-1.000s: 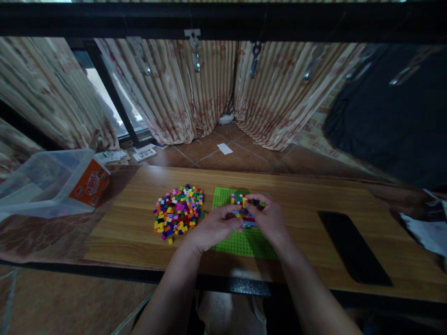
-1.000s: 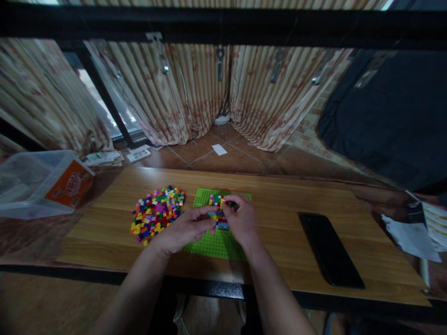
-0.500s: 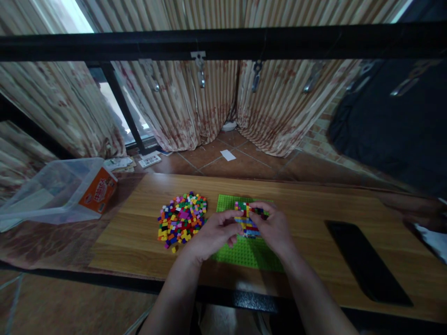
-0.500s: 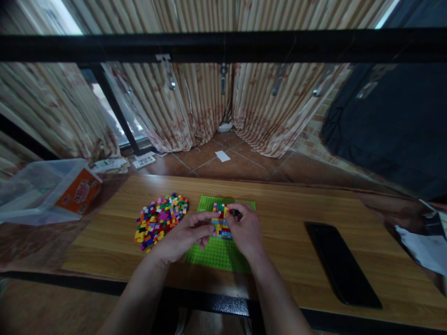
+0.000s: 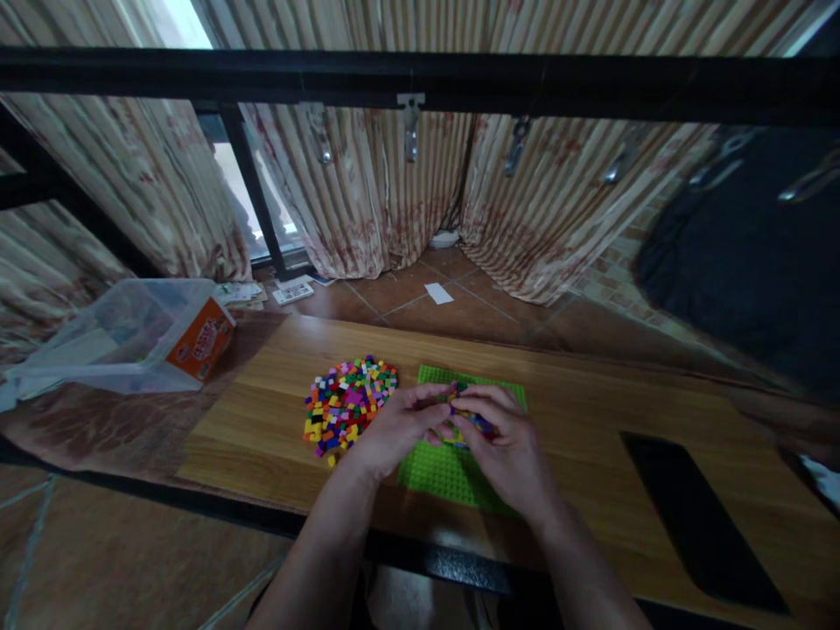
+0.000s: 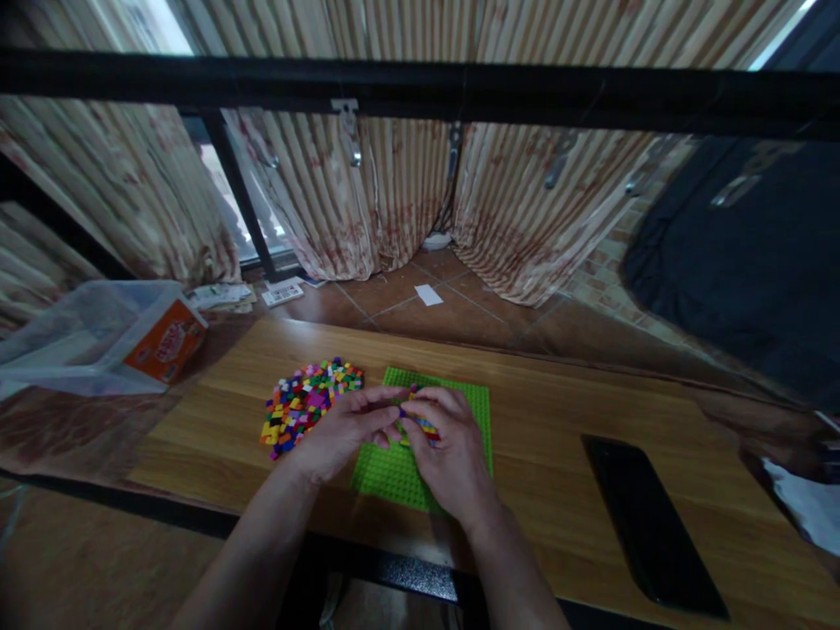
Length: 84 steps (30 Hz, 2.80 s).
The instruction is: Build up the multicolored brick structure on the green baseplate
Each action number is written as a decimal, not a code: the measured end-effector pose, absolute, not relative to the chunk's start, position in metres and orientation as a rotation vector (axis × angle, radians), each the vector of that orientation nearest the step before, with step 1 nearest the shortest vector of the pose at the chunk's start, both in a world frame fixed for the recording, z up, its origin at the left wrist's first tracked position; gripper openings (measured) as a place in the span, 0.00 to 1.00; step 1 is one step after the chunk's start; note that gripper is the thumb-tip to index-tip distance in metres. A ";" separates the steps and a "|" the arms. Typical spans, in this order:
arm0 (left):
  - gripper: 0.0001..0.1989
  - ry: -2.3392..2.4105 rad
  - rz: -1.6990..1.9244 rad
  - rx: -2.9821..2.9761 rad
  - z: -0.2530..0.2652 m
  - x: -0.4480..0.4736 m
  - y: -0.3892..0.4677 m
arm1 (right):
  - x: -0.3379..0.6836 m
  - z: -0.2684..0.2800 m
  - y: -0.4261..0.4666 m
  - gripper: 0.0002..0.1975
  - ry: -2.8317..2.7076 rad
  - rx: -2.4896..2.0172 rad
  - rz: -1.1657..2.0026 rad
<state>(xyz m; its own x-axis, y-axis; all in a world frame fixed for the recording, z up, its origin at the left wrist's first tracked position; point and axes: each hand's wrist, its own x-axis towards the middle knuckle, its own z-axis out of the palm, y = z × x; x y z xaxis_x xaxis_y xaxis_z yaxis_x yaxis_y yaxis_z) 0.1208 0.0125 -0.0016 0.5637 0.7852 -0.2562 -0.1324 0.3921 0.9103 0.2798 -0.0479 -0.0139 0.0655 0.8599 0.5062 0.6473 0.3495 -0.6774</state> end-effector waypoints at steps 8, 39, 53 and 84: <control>0.23 0.766 0.664 0.967 0.000 0.120 0.015 | 0.276 -0.015 -0.047 0.06 -1.680 -1.406 0.272; 0.16 0.859 0.721 0.952 -0.003 0.126 0.013 | 0.288 -0.020 -0.046 0.06 -1.541 -1.472 0.299; 0.15 0.848 0.536 1.342 -0.008 0.120 0.013 | 0.302 -0.034 -0.039 0.05 -1.405 -1.626 0.354; 0.11 0.761 0.430 1.617 -0.013 0.128 0.012 | 0.301 -0.043 -0.030 0.07 -1.214 -1.595 0.464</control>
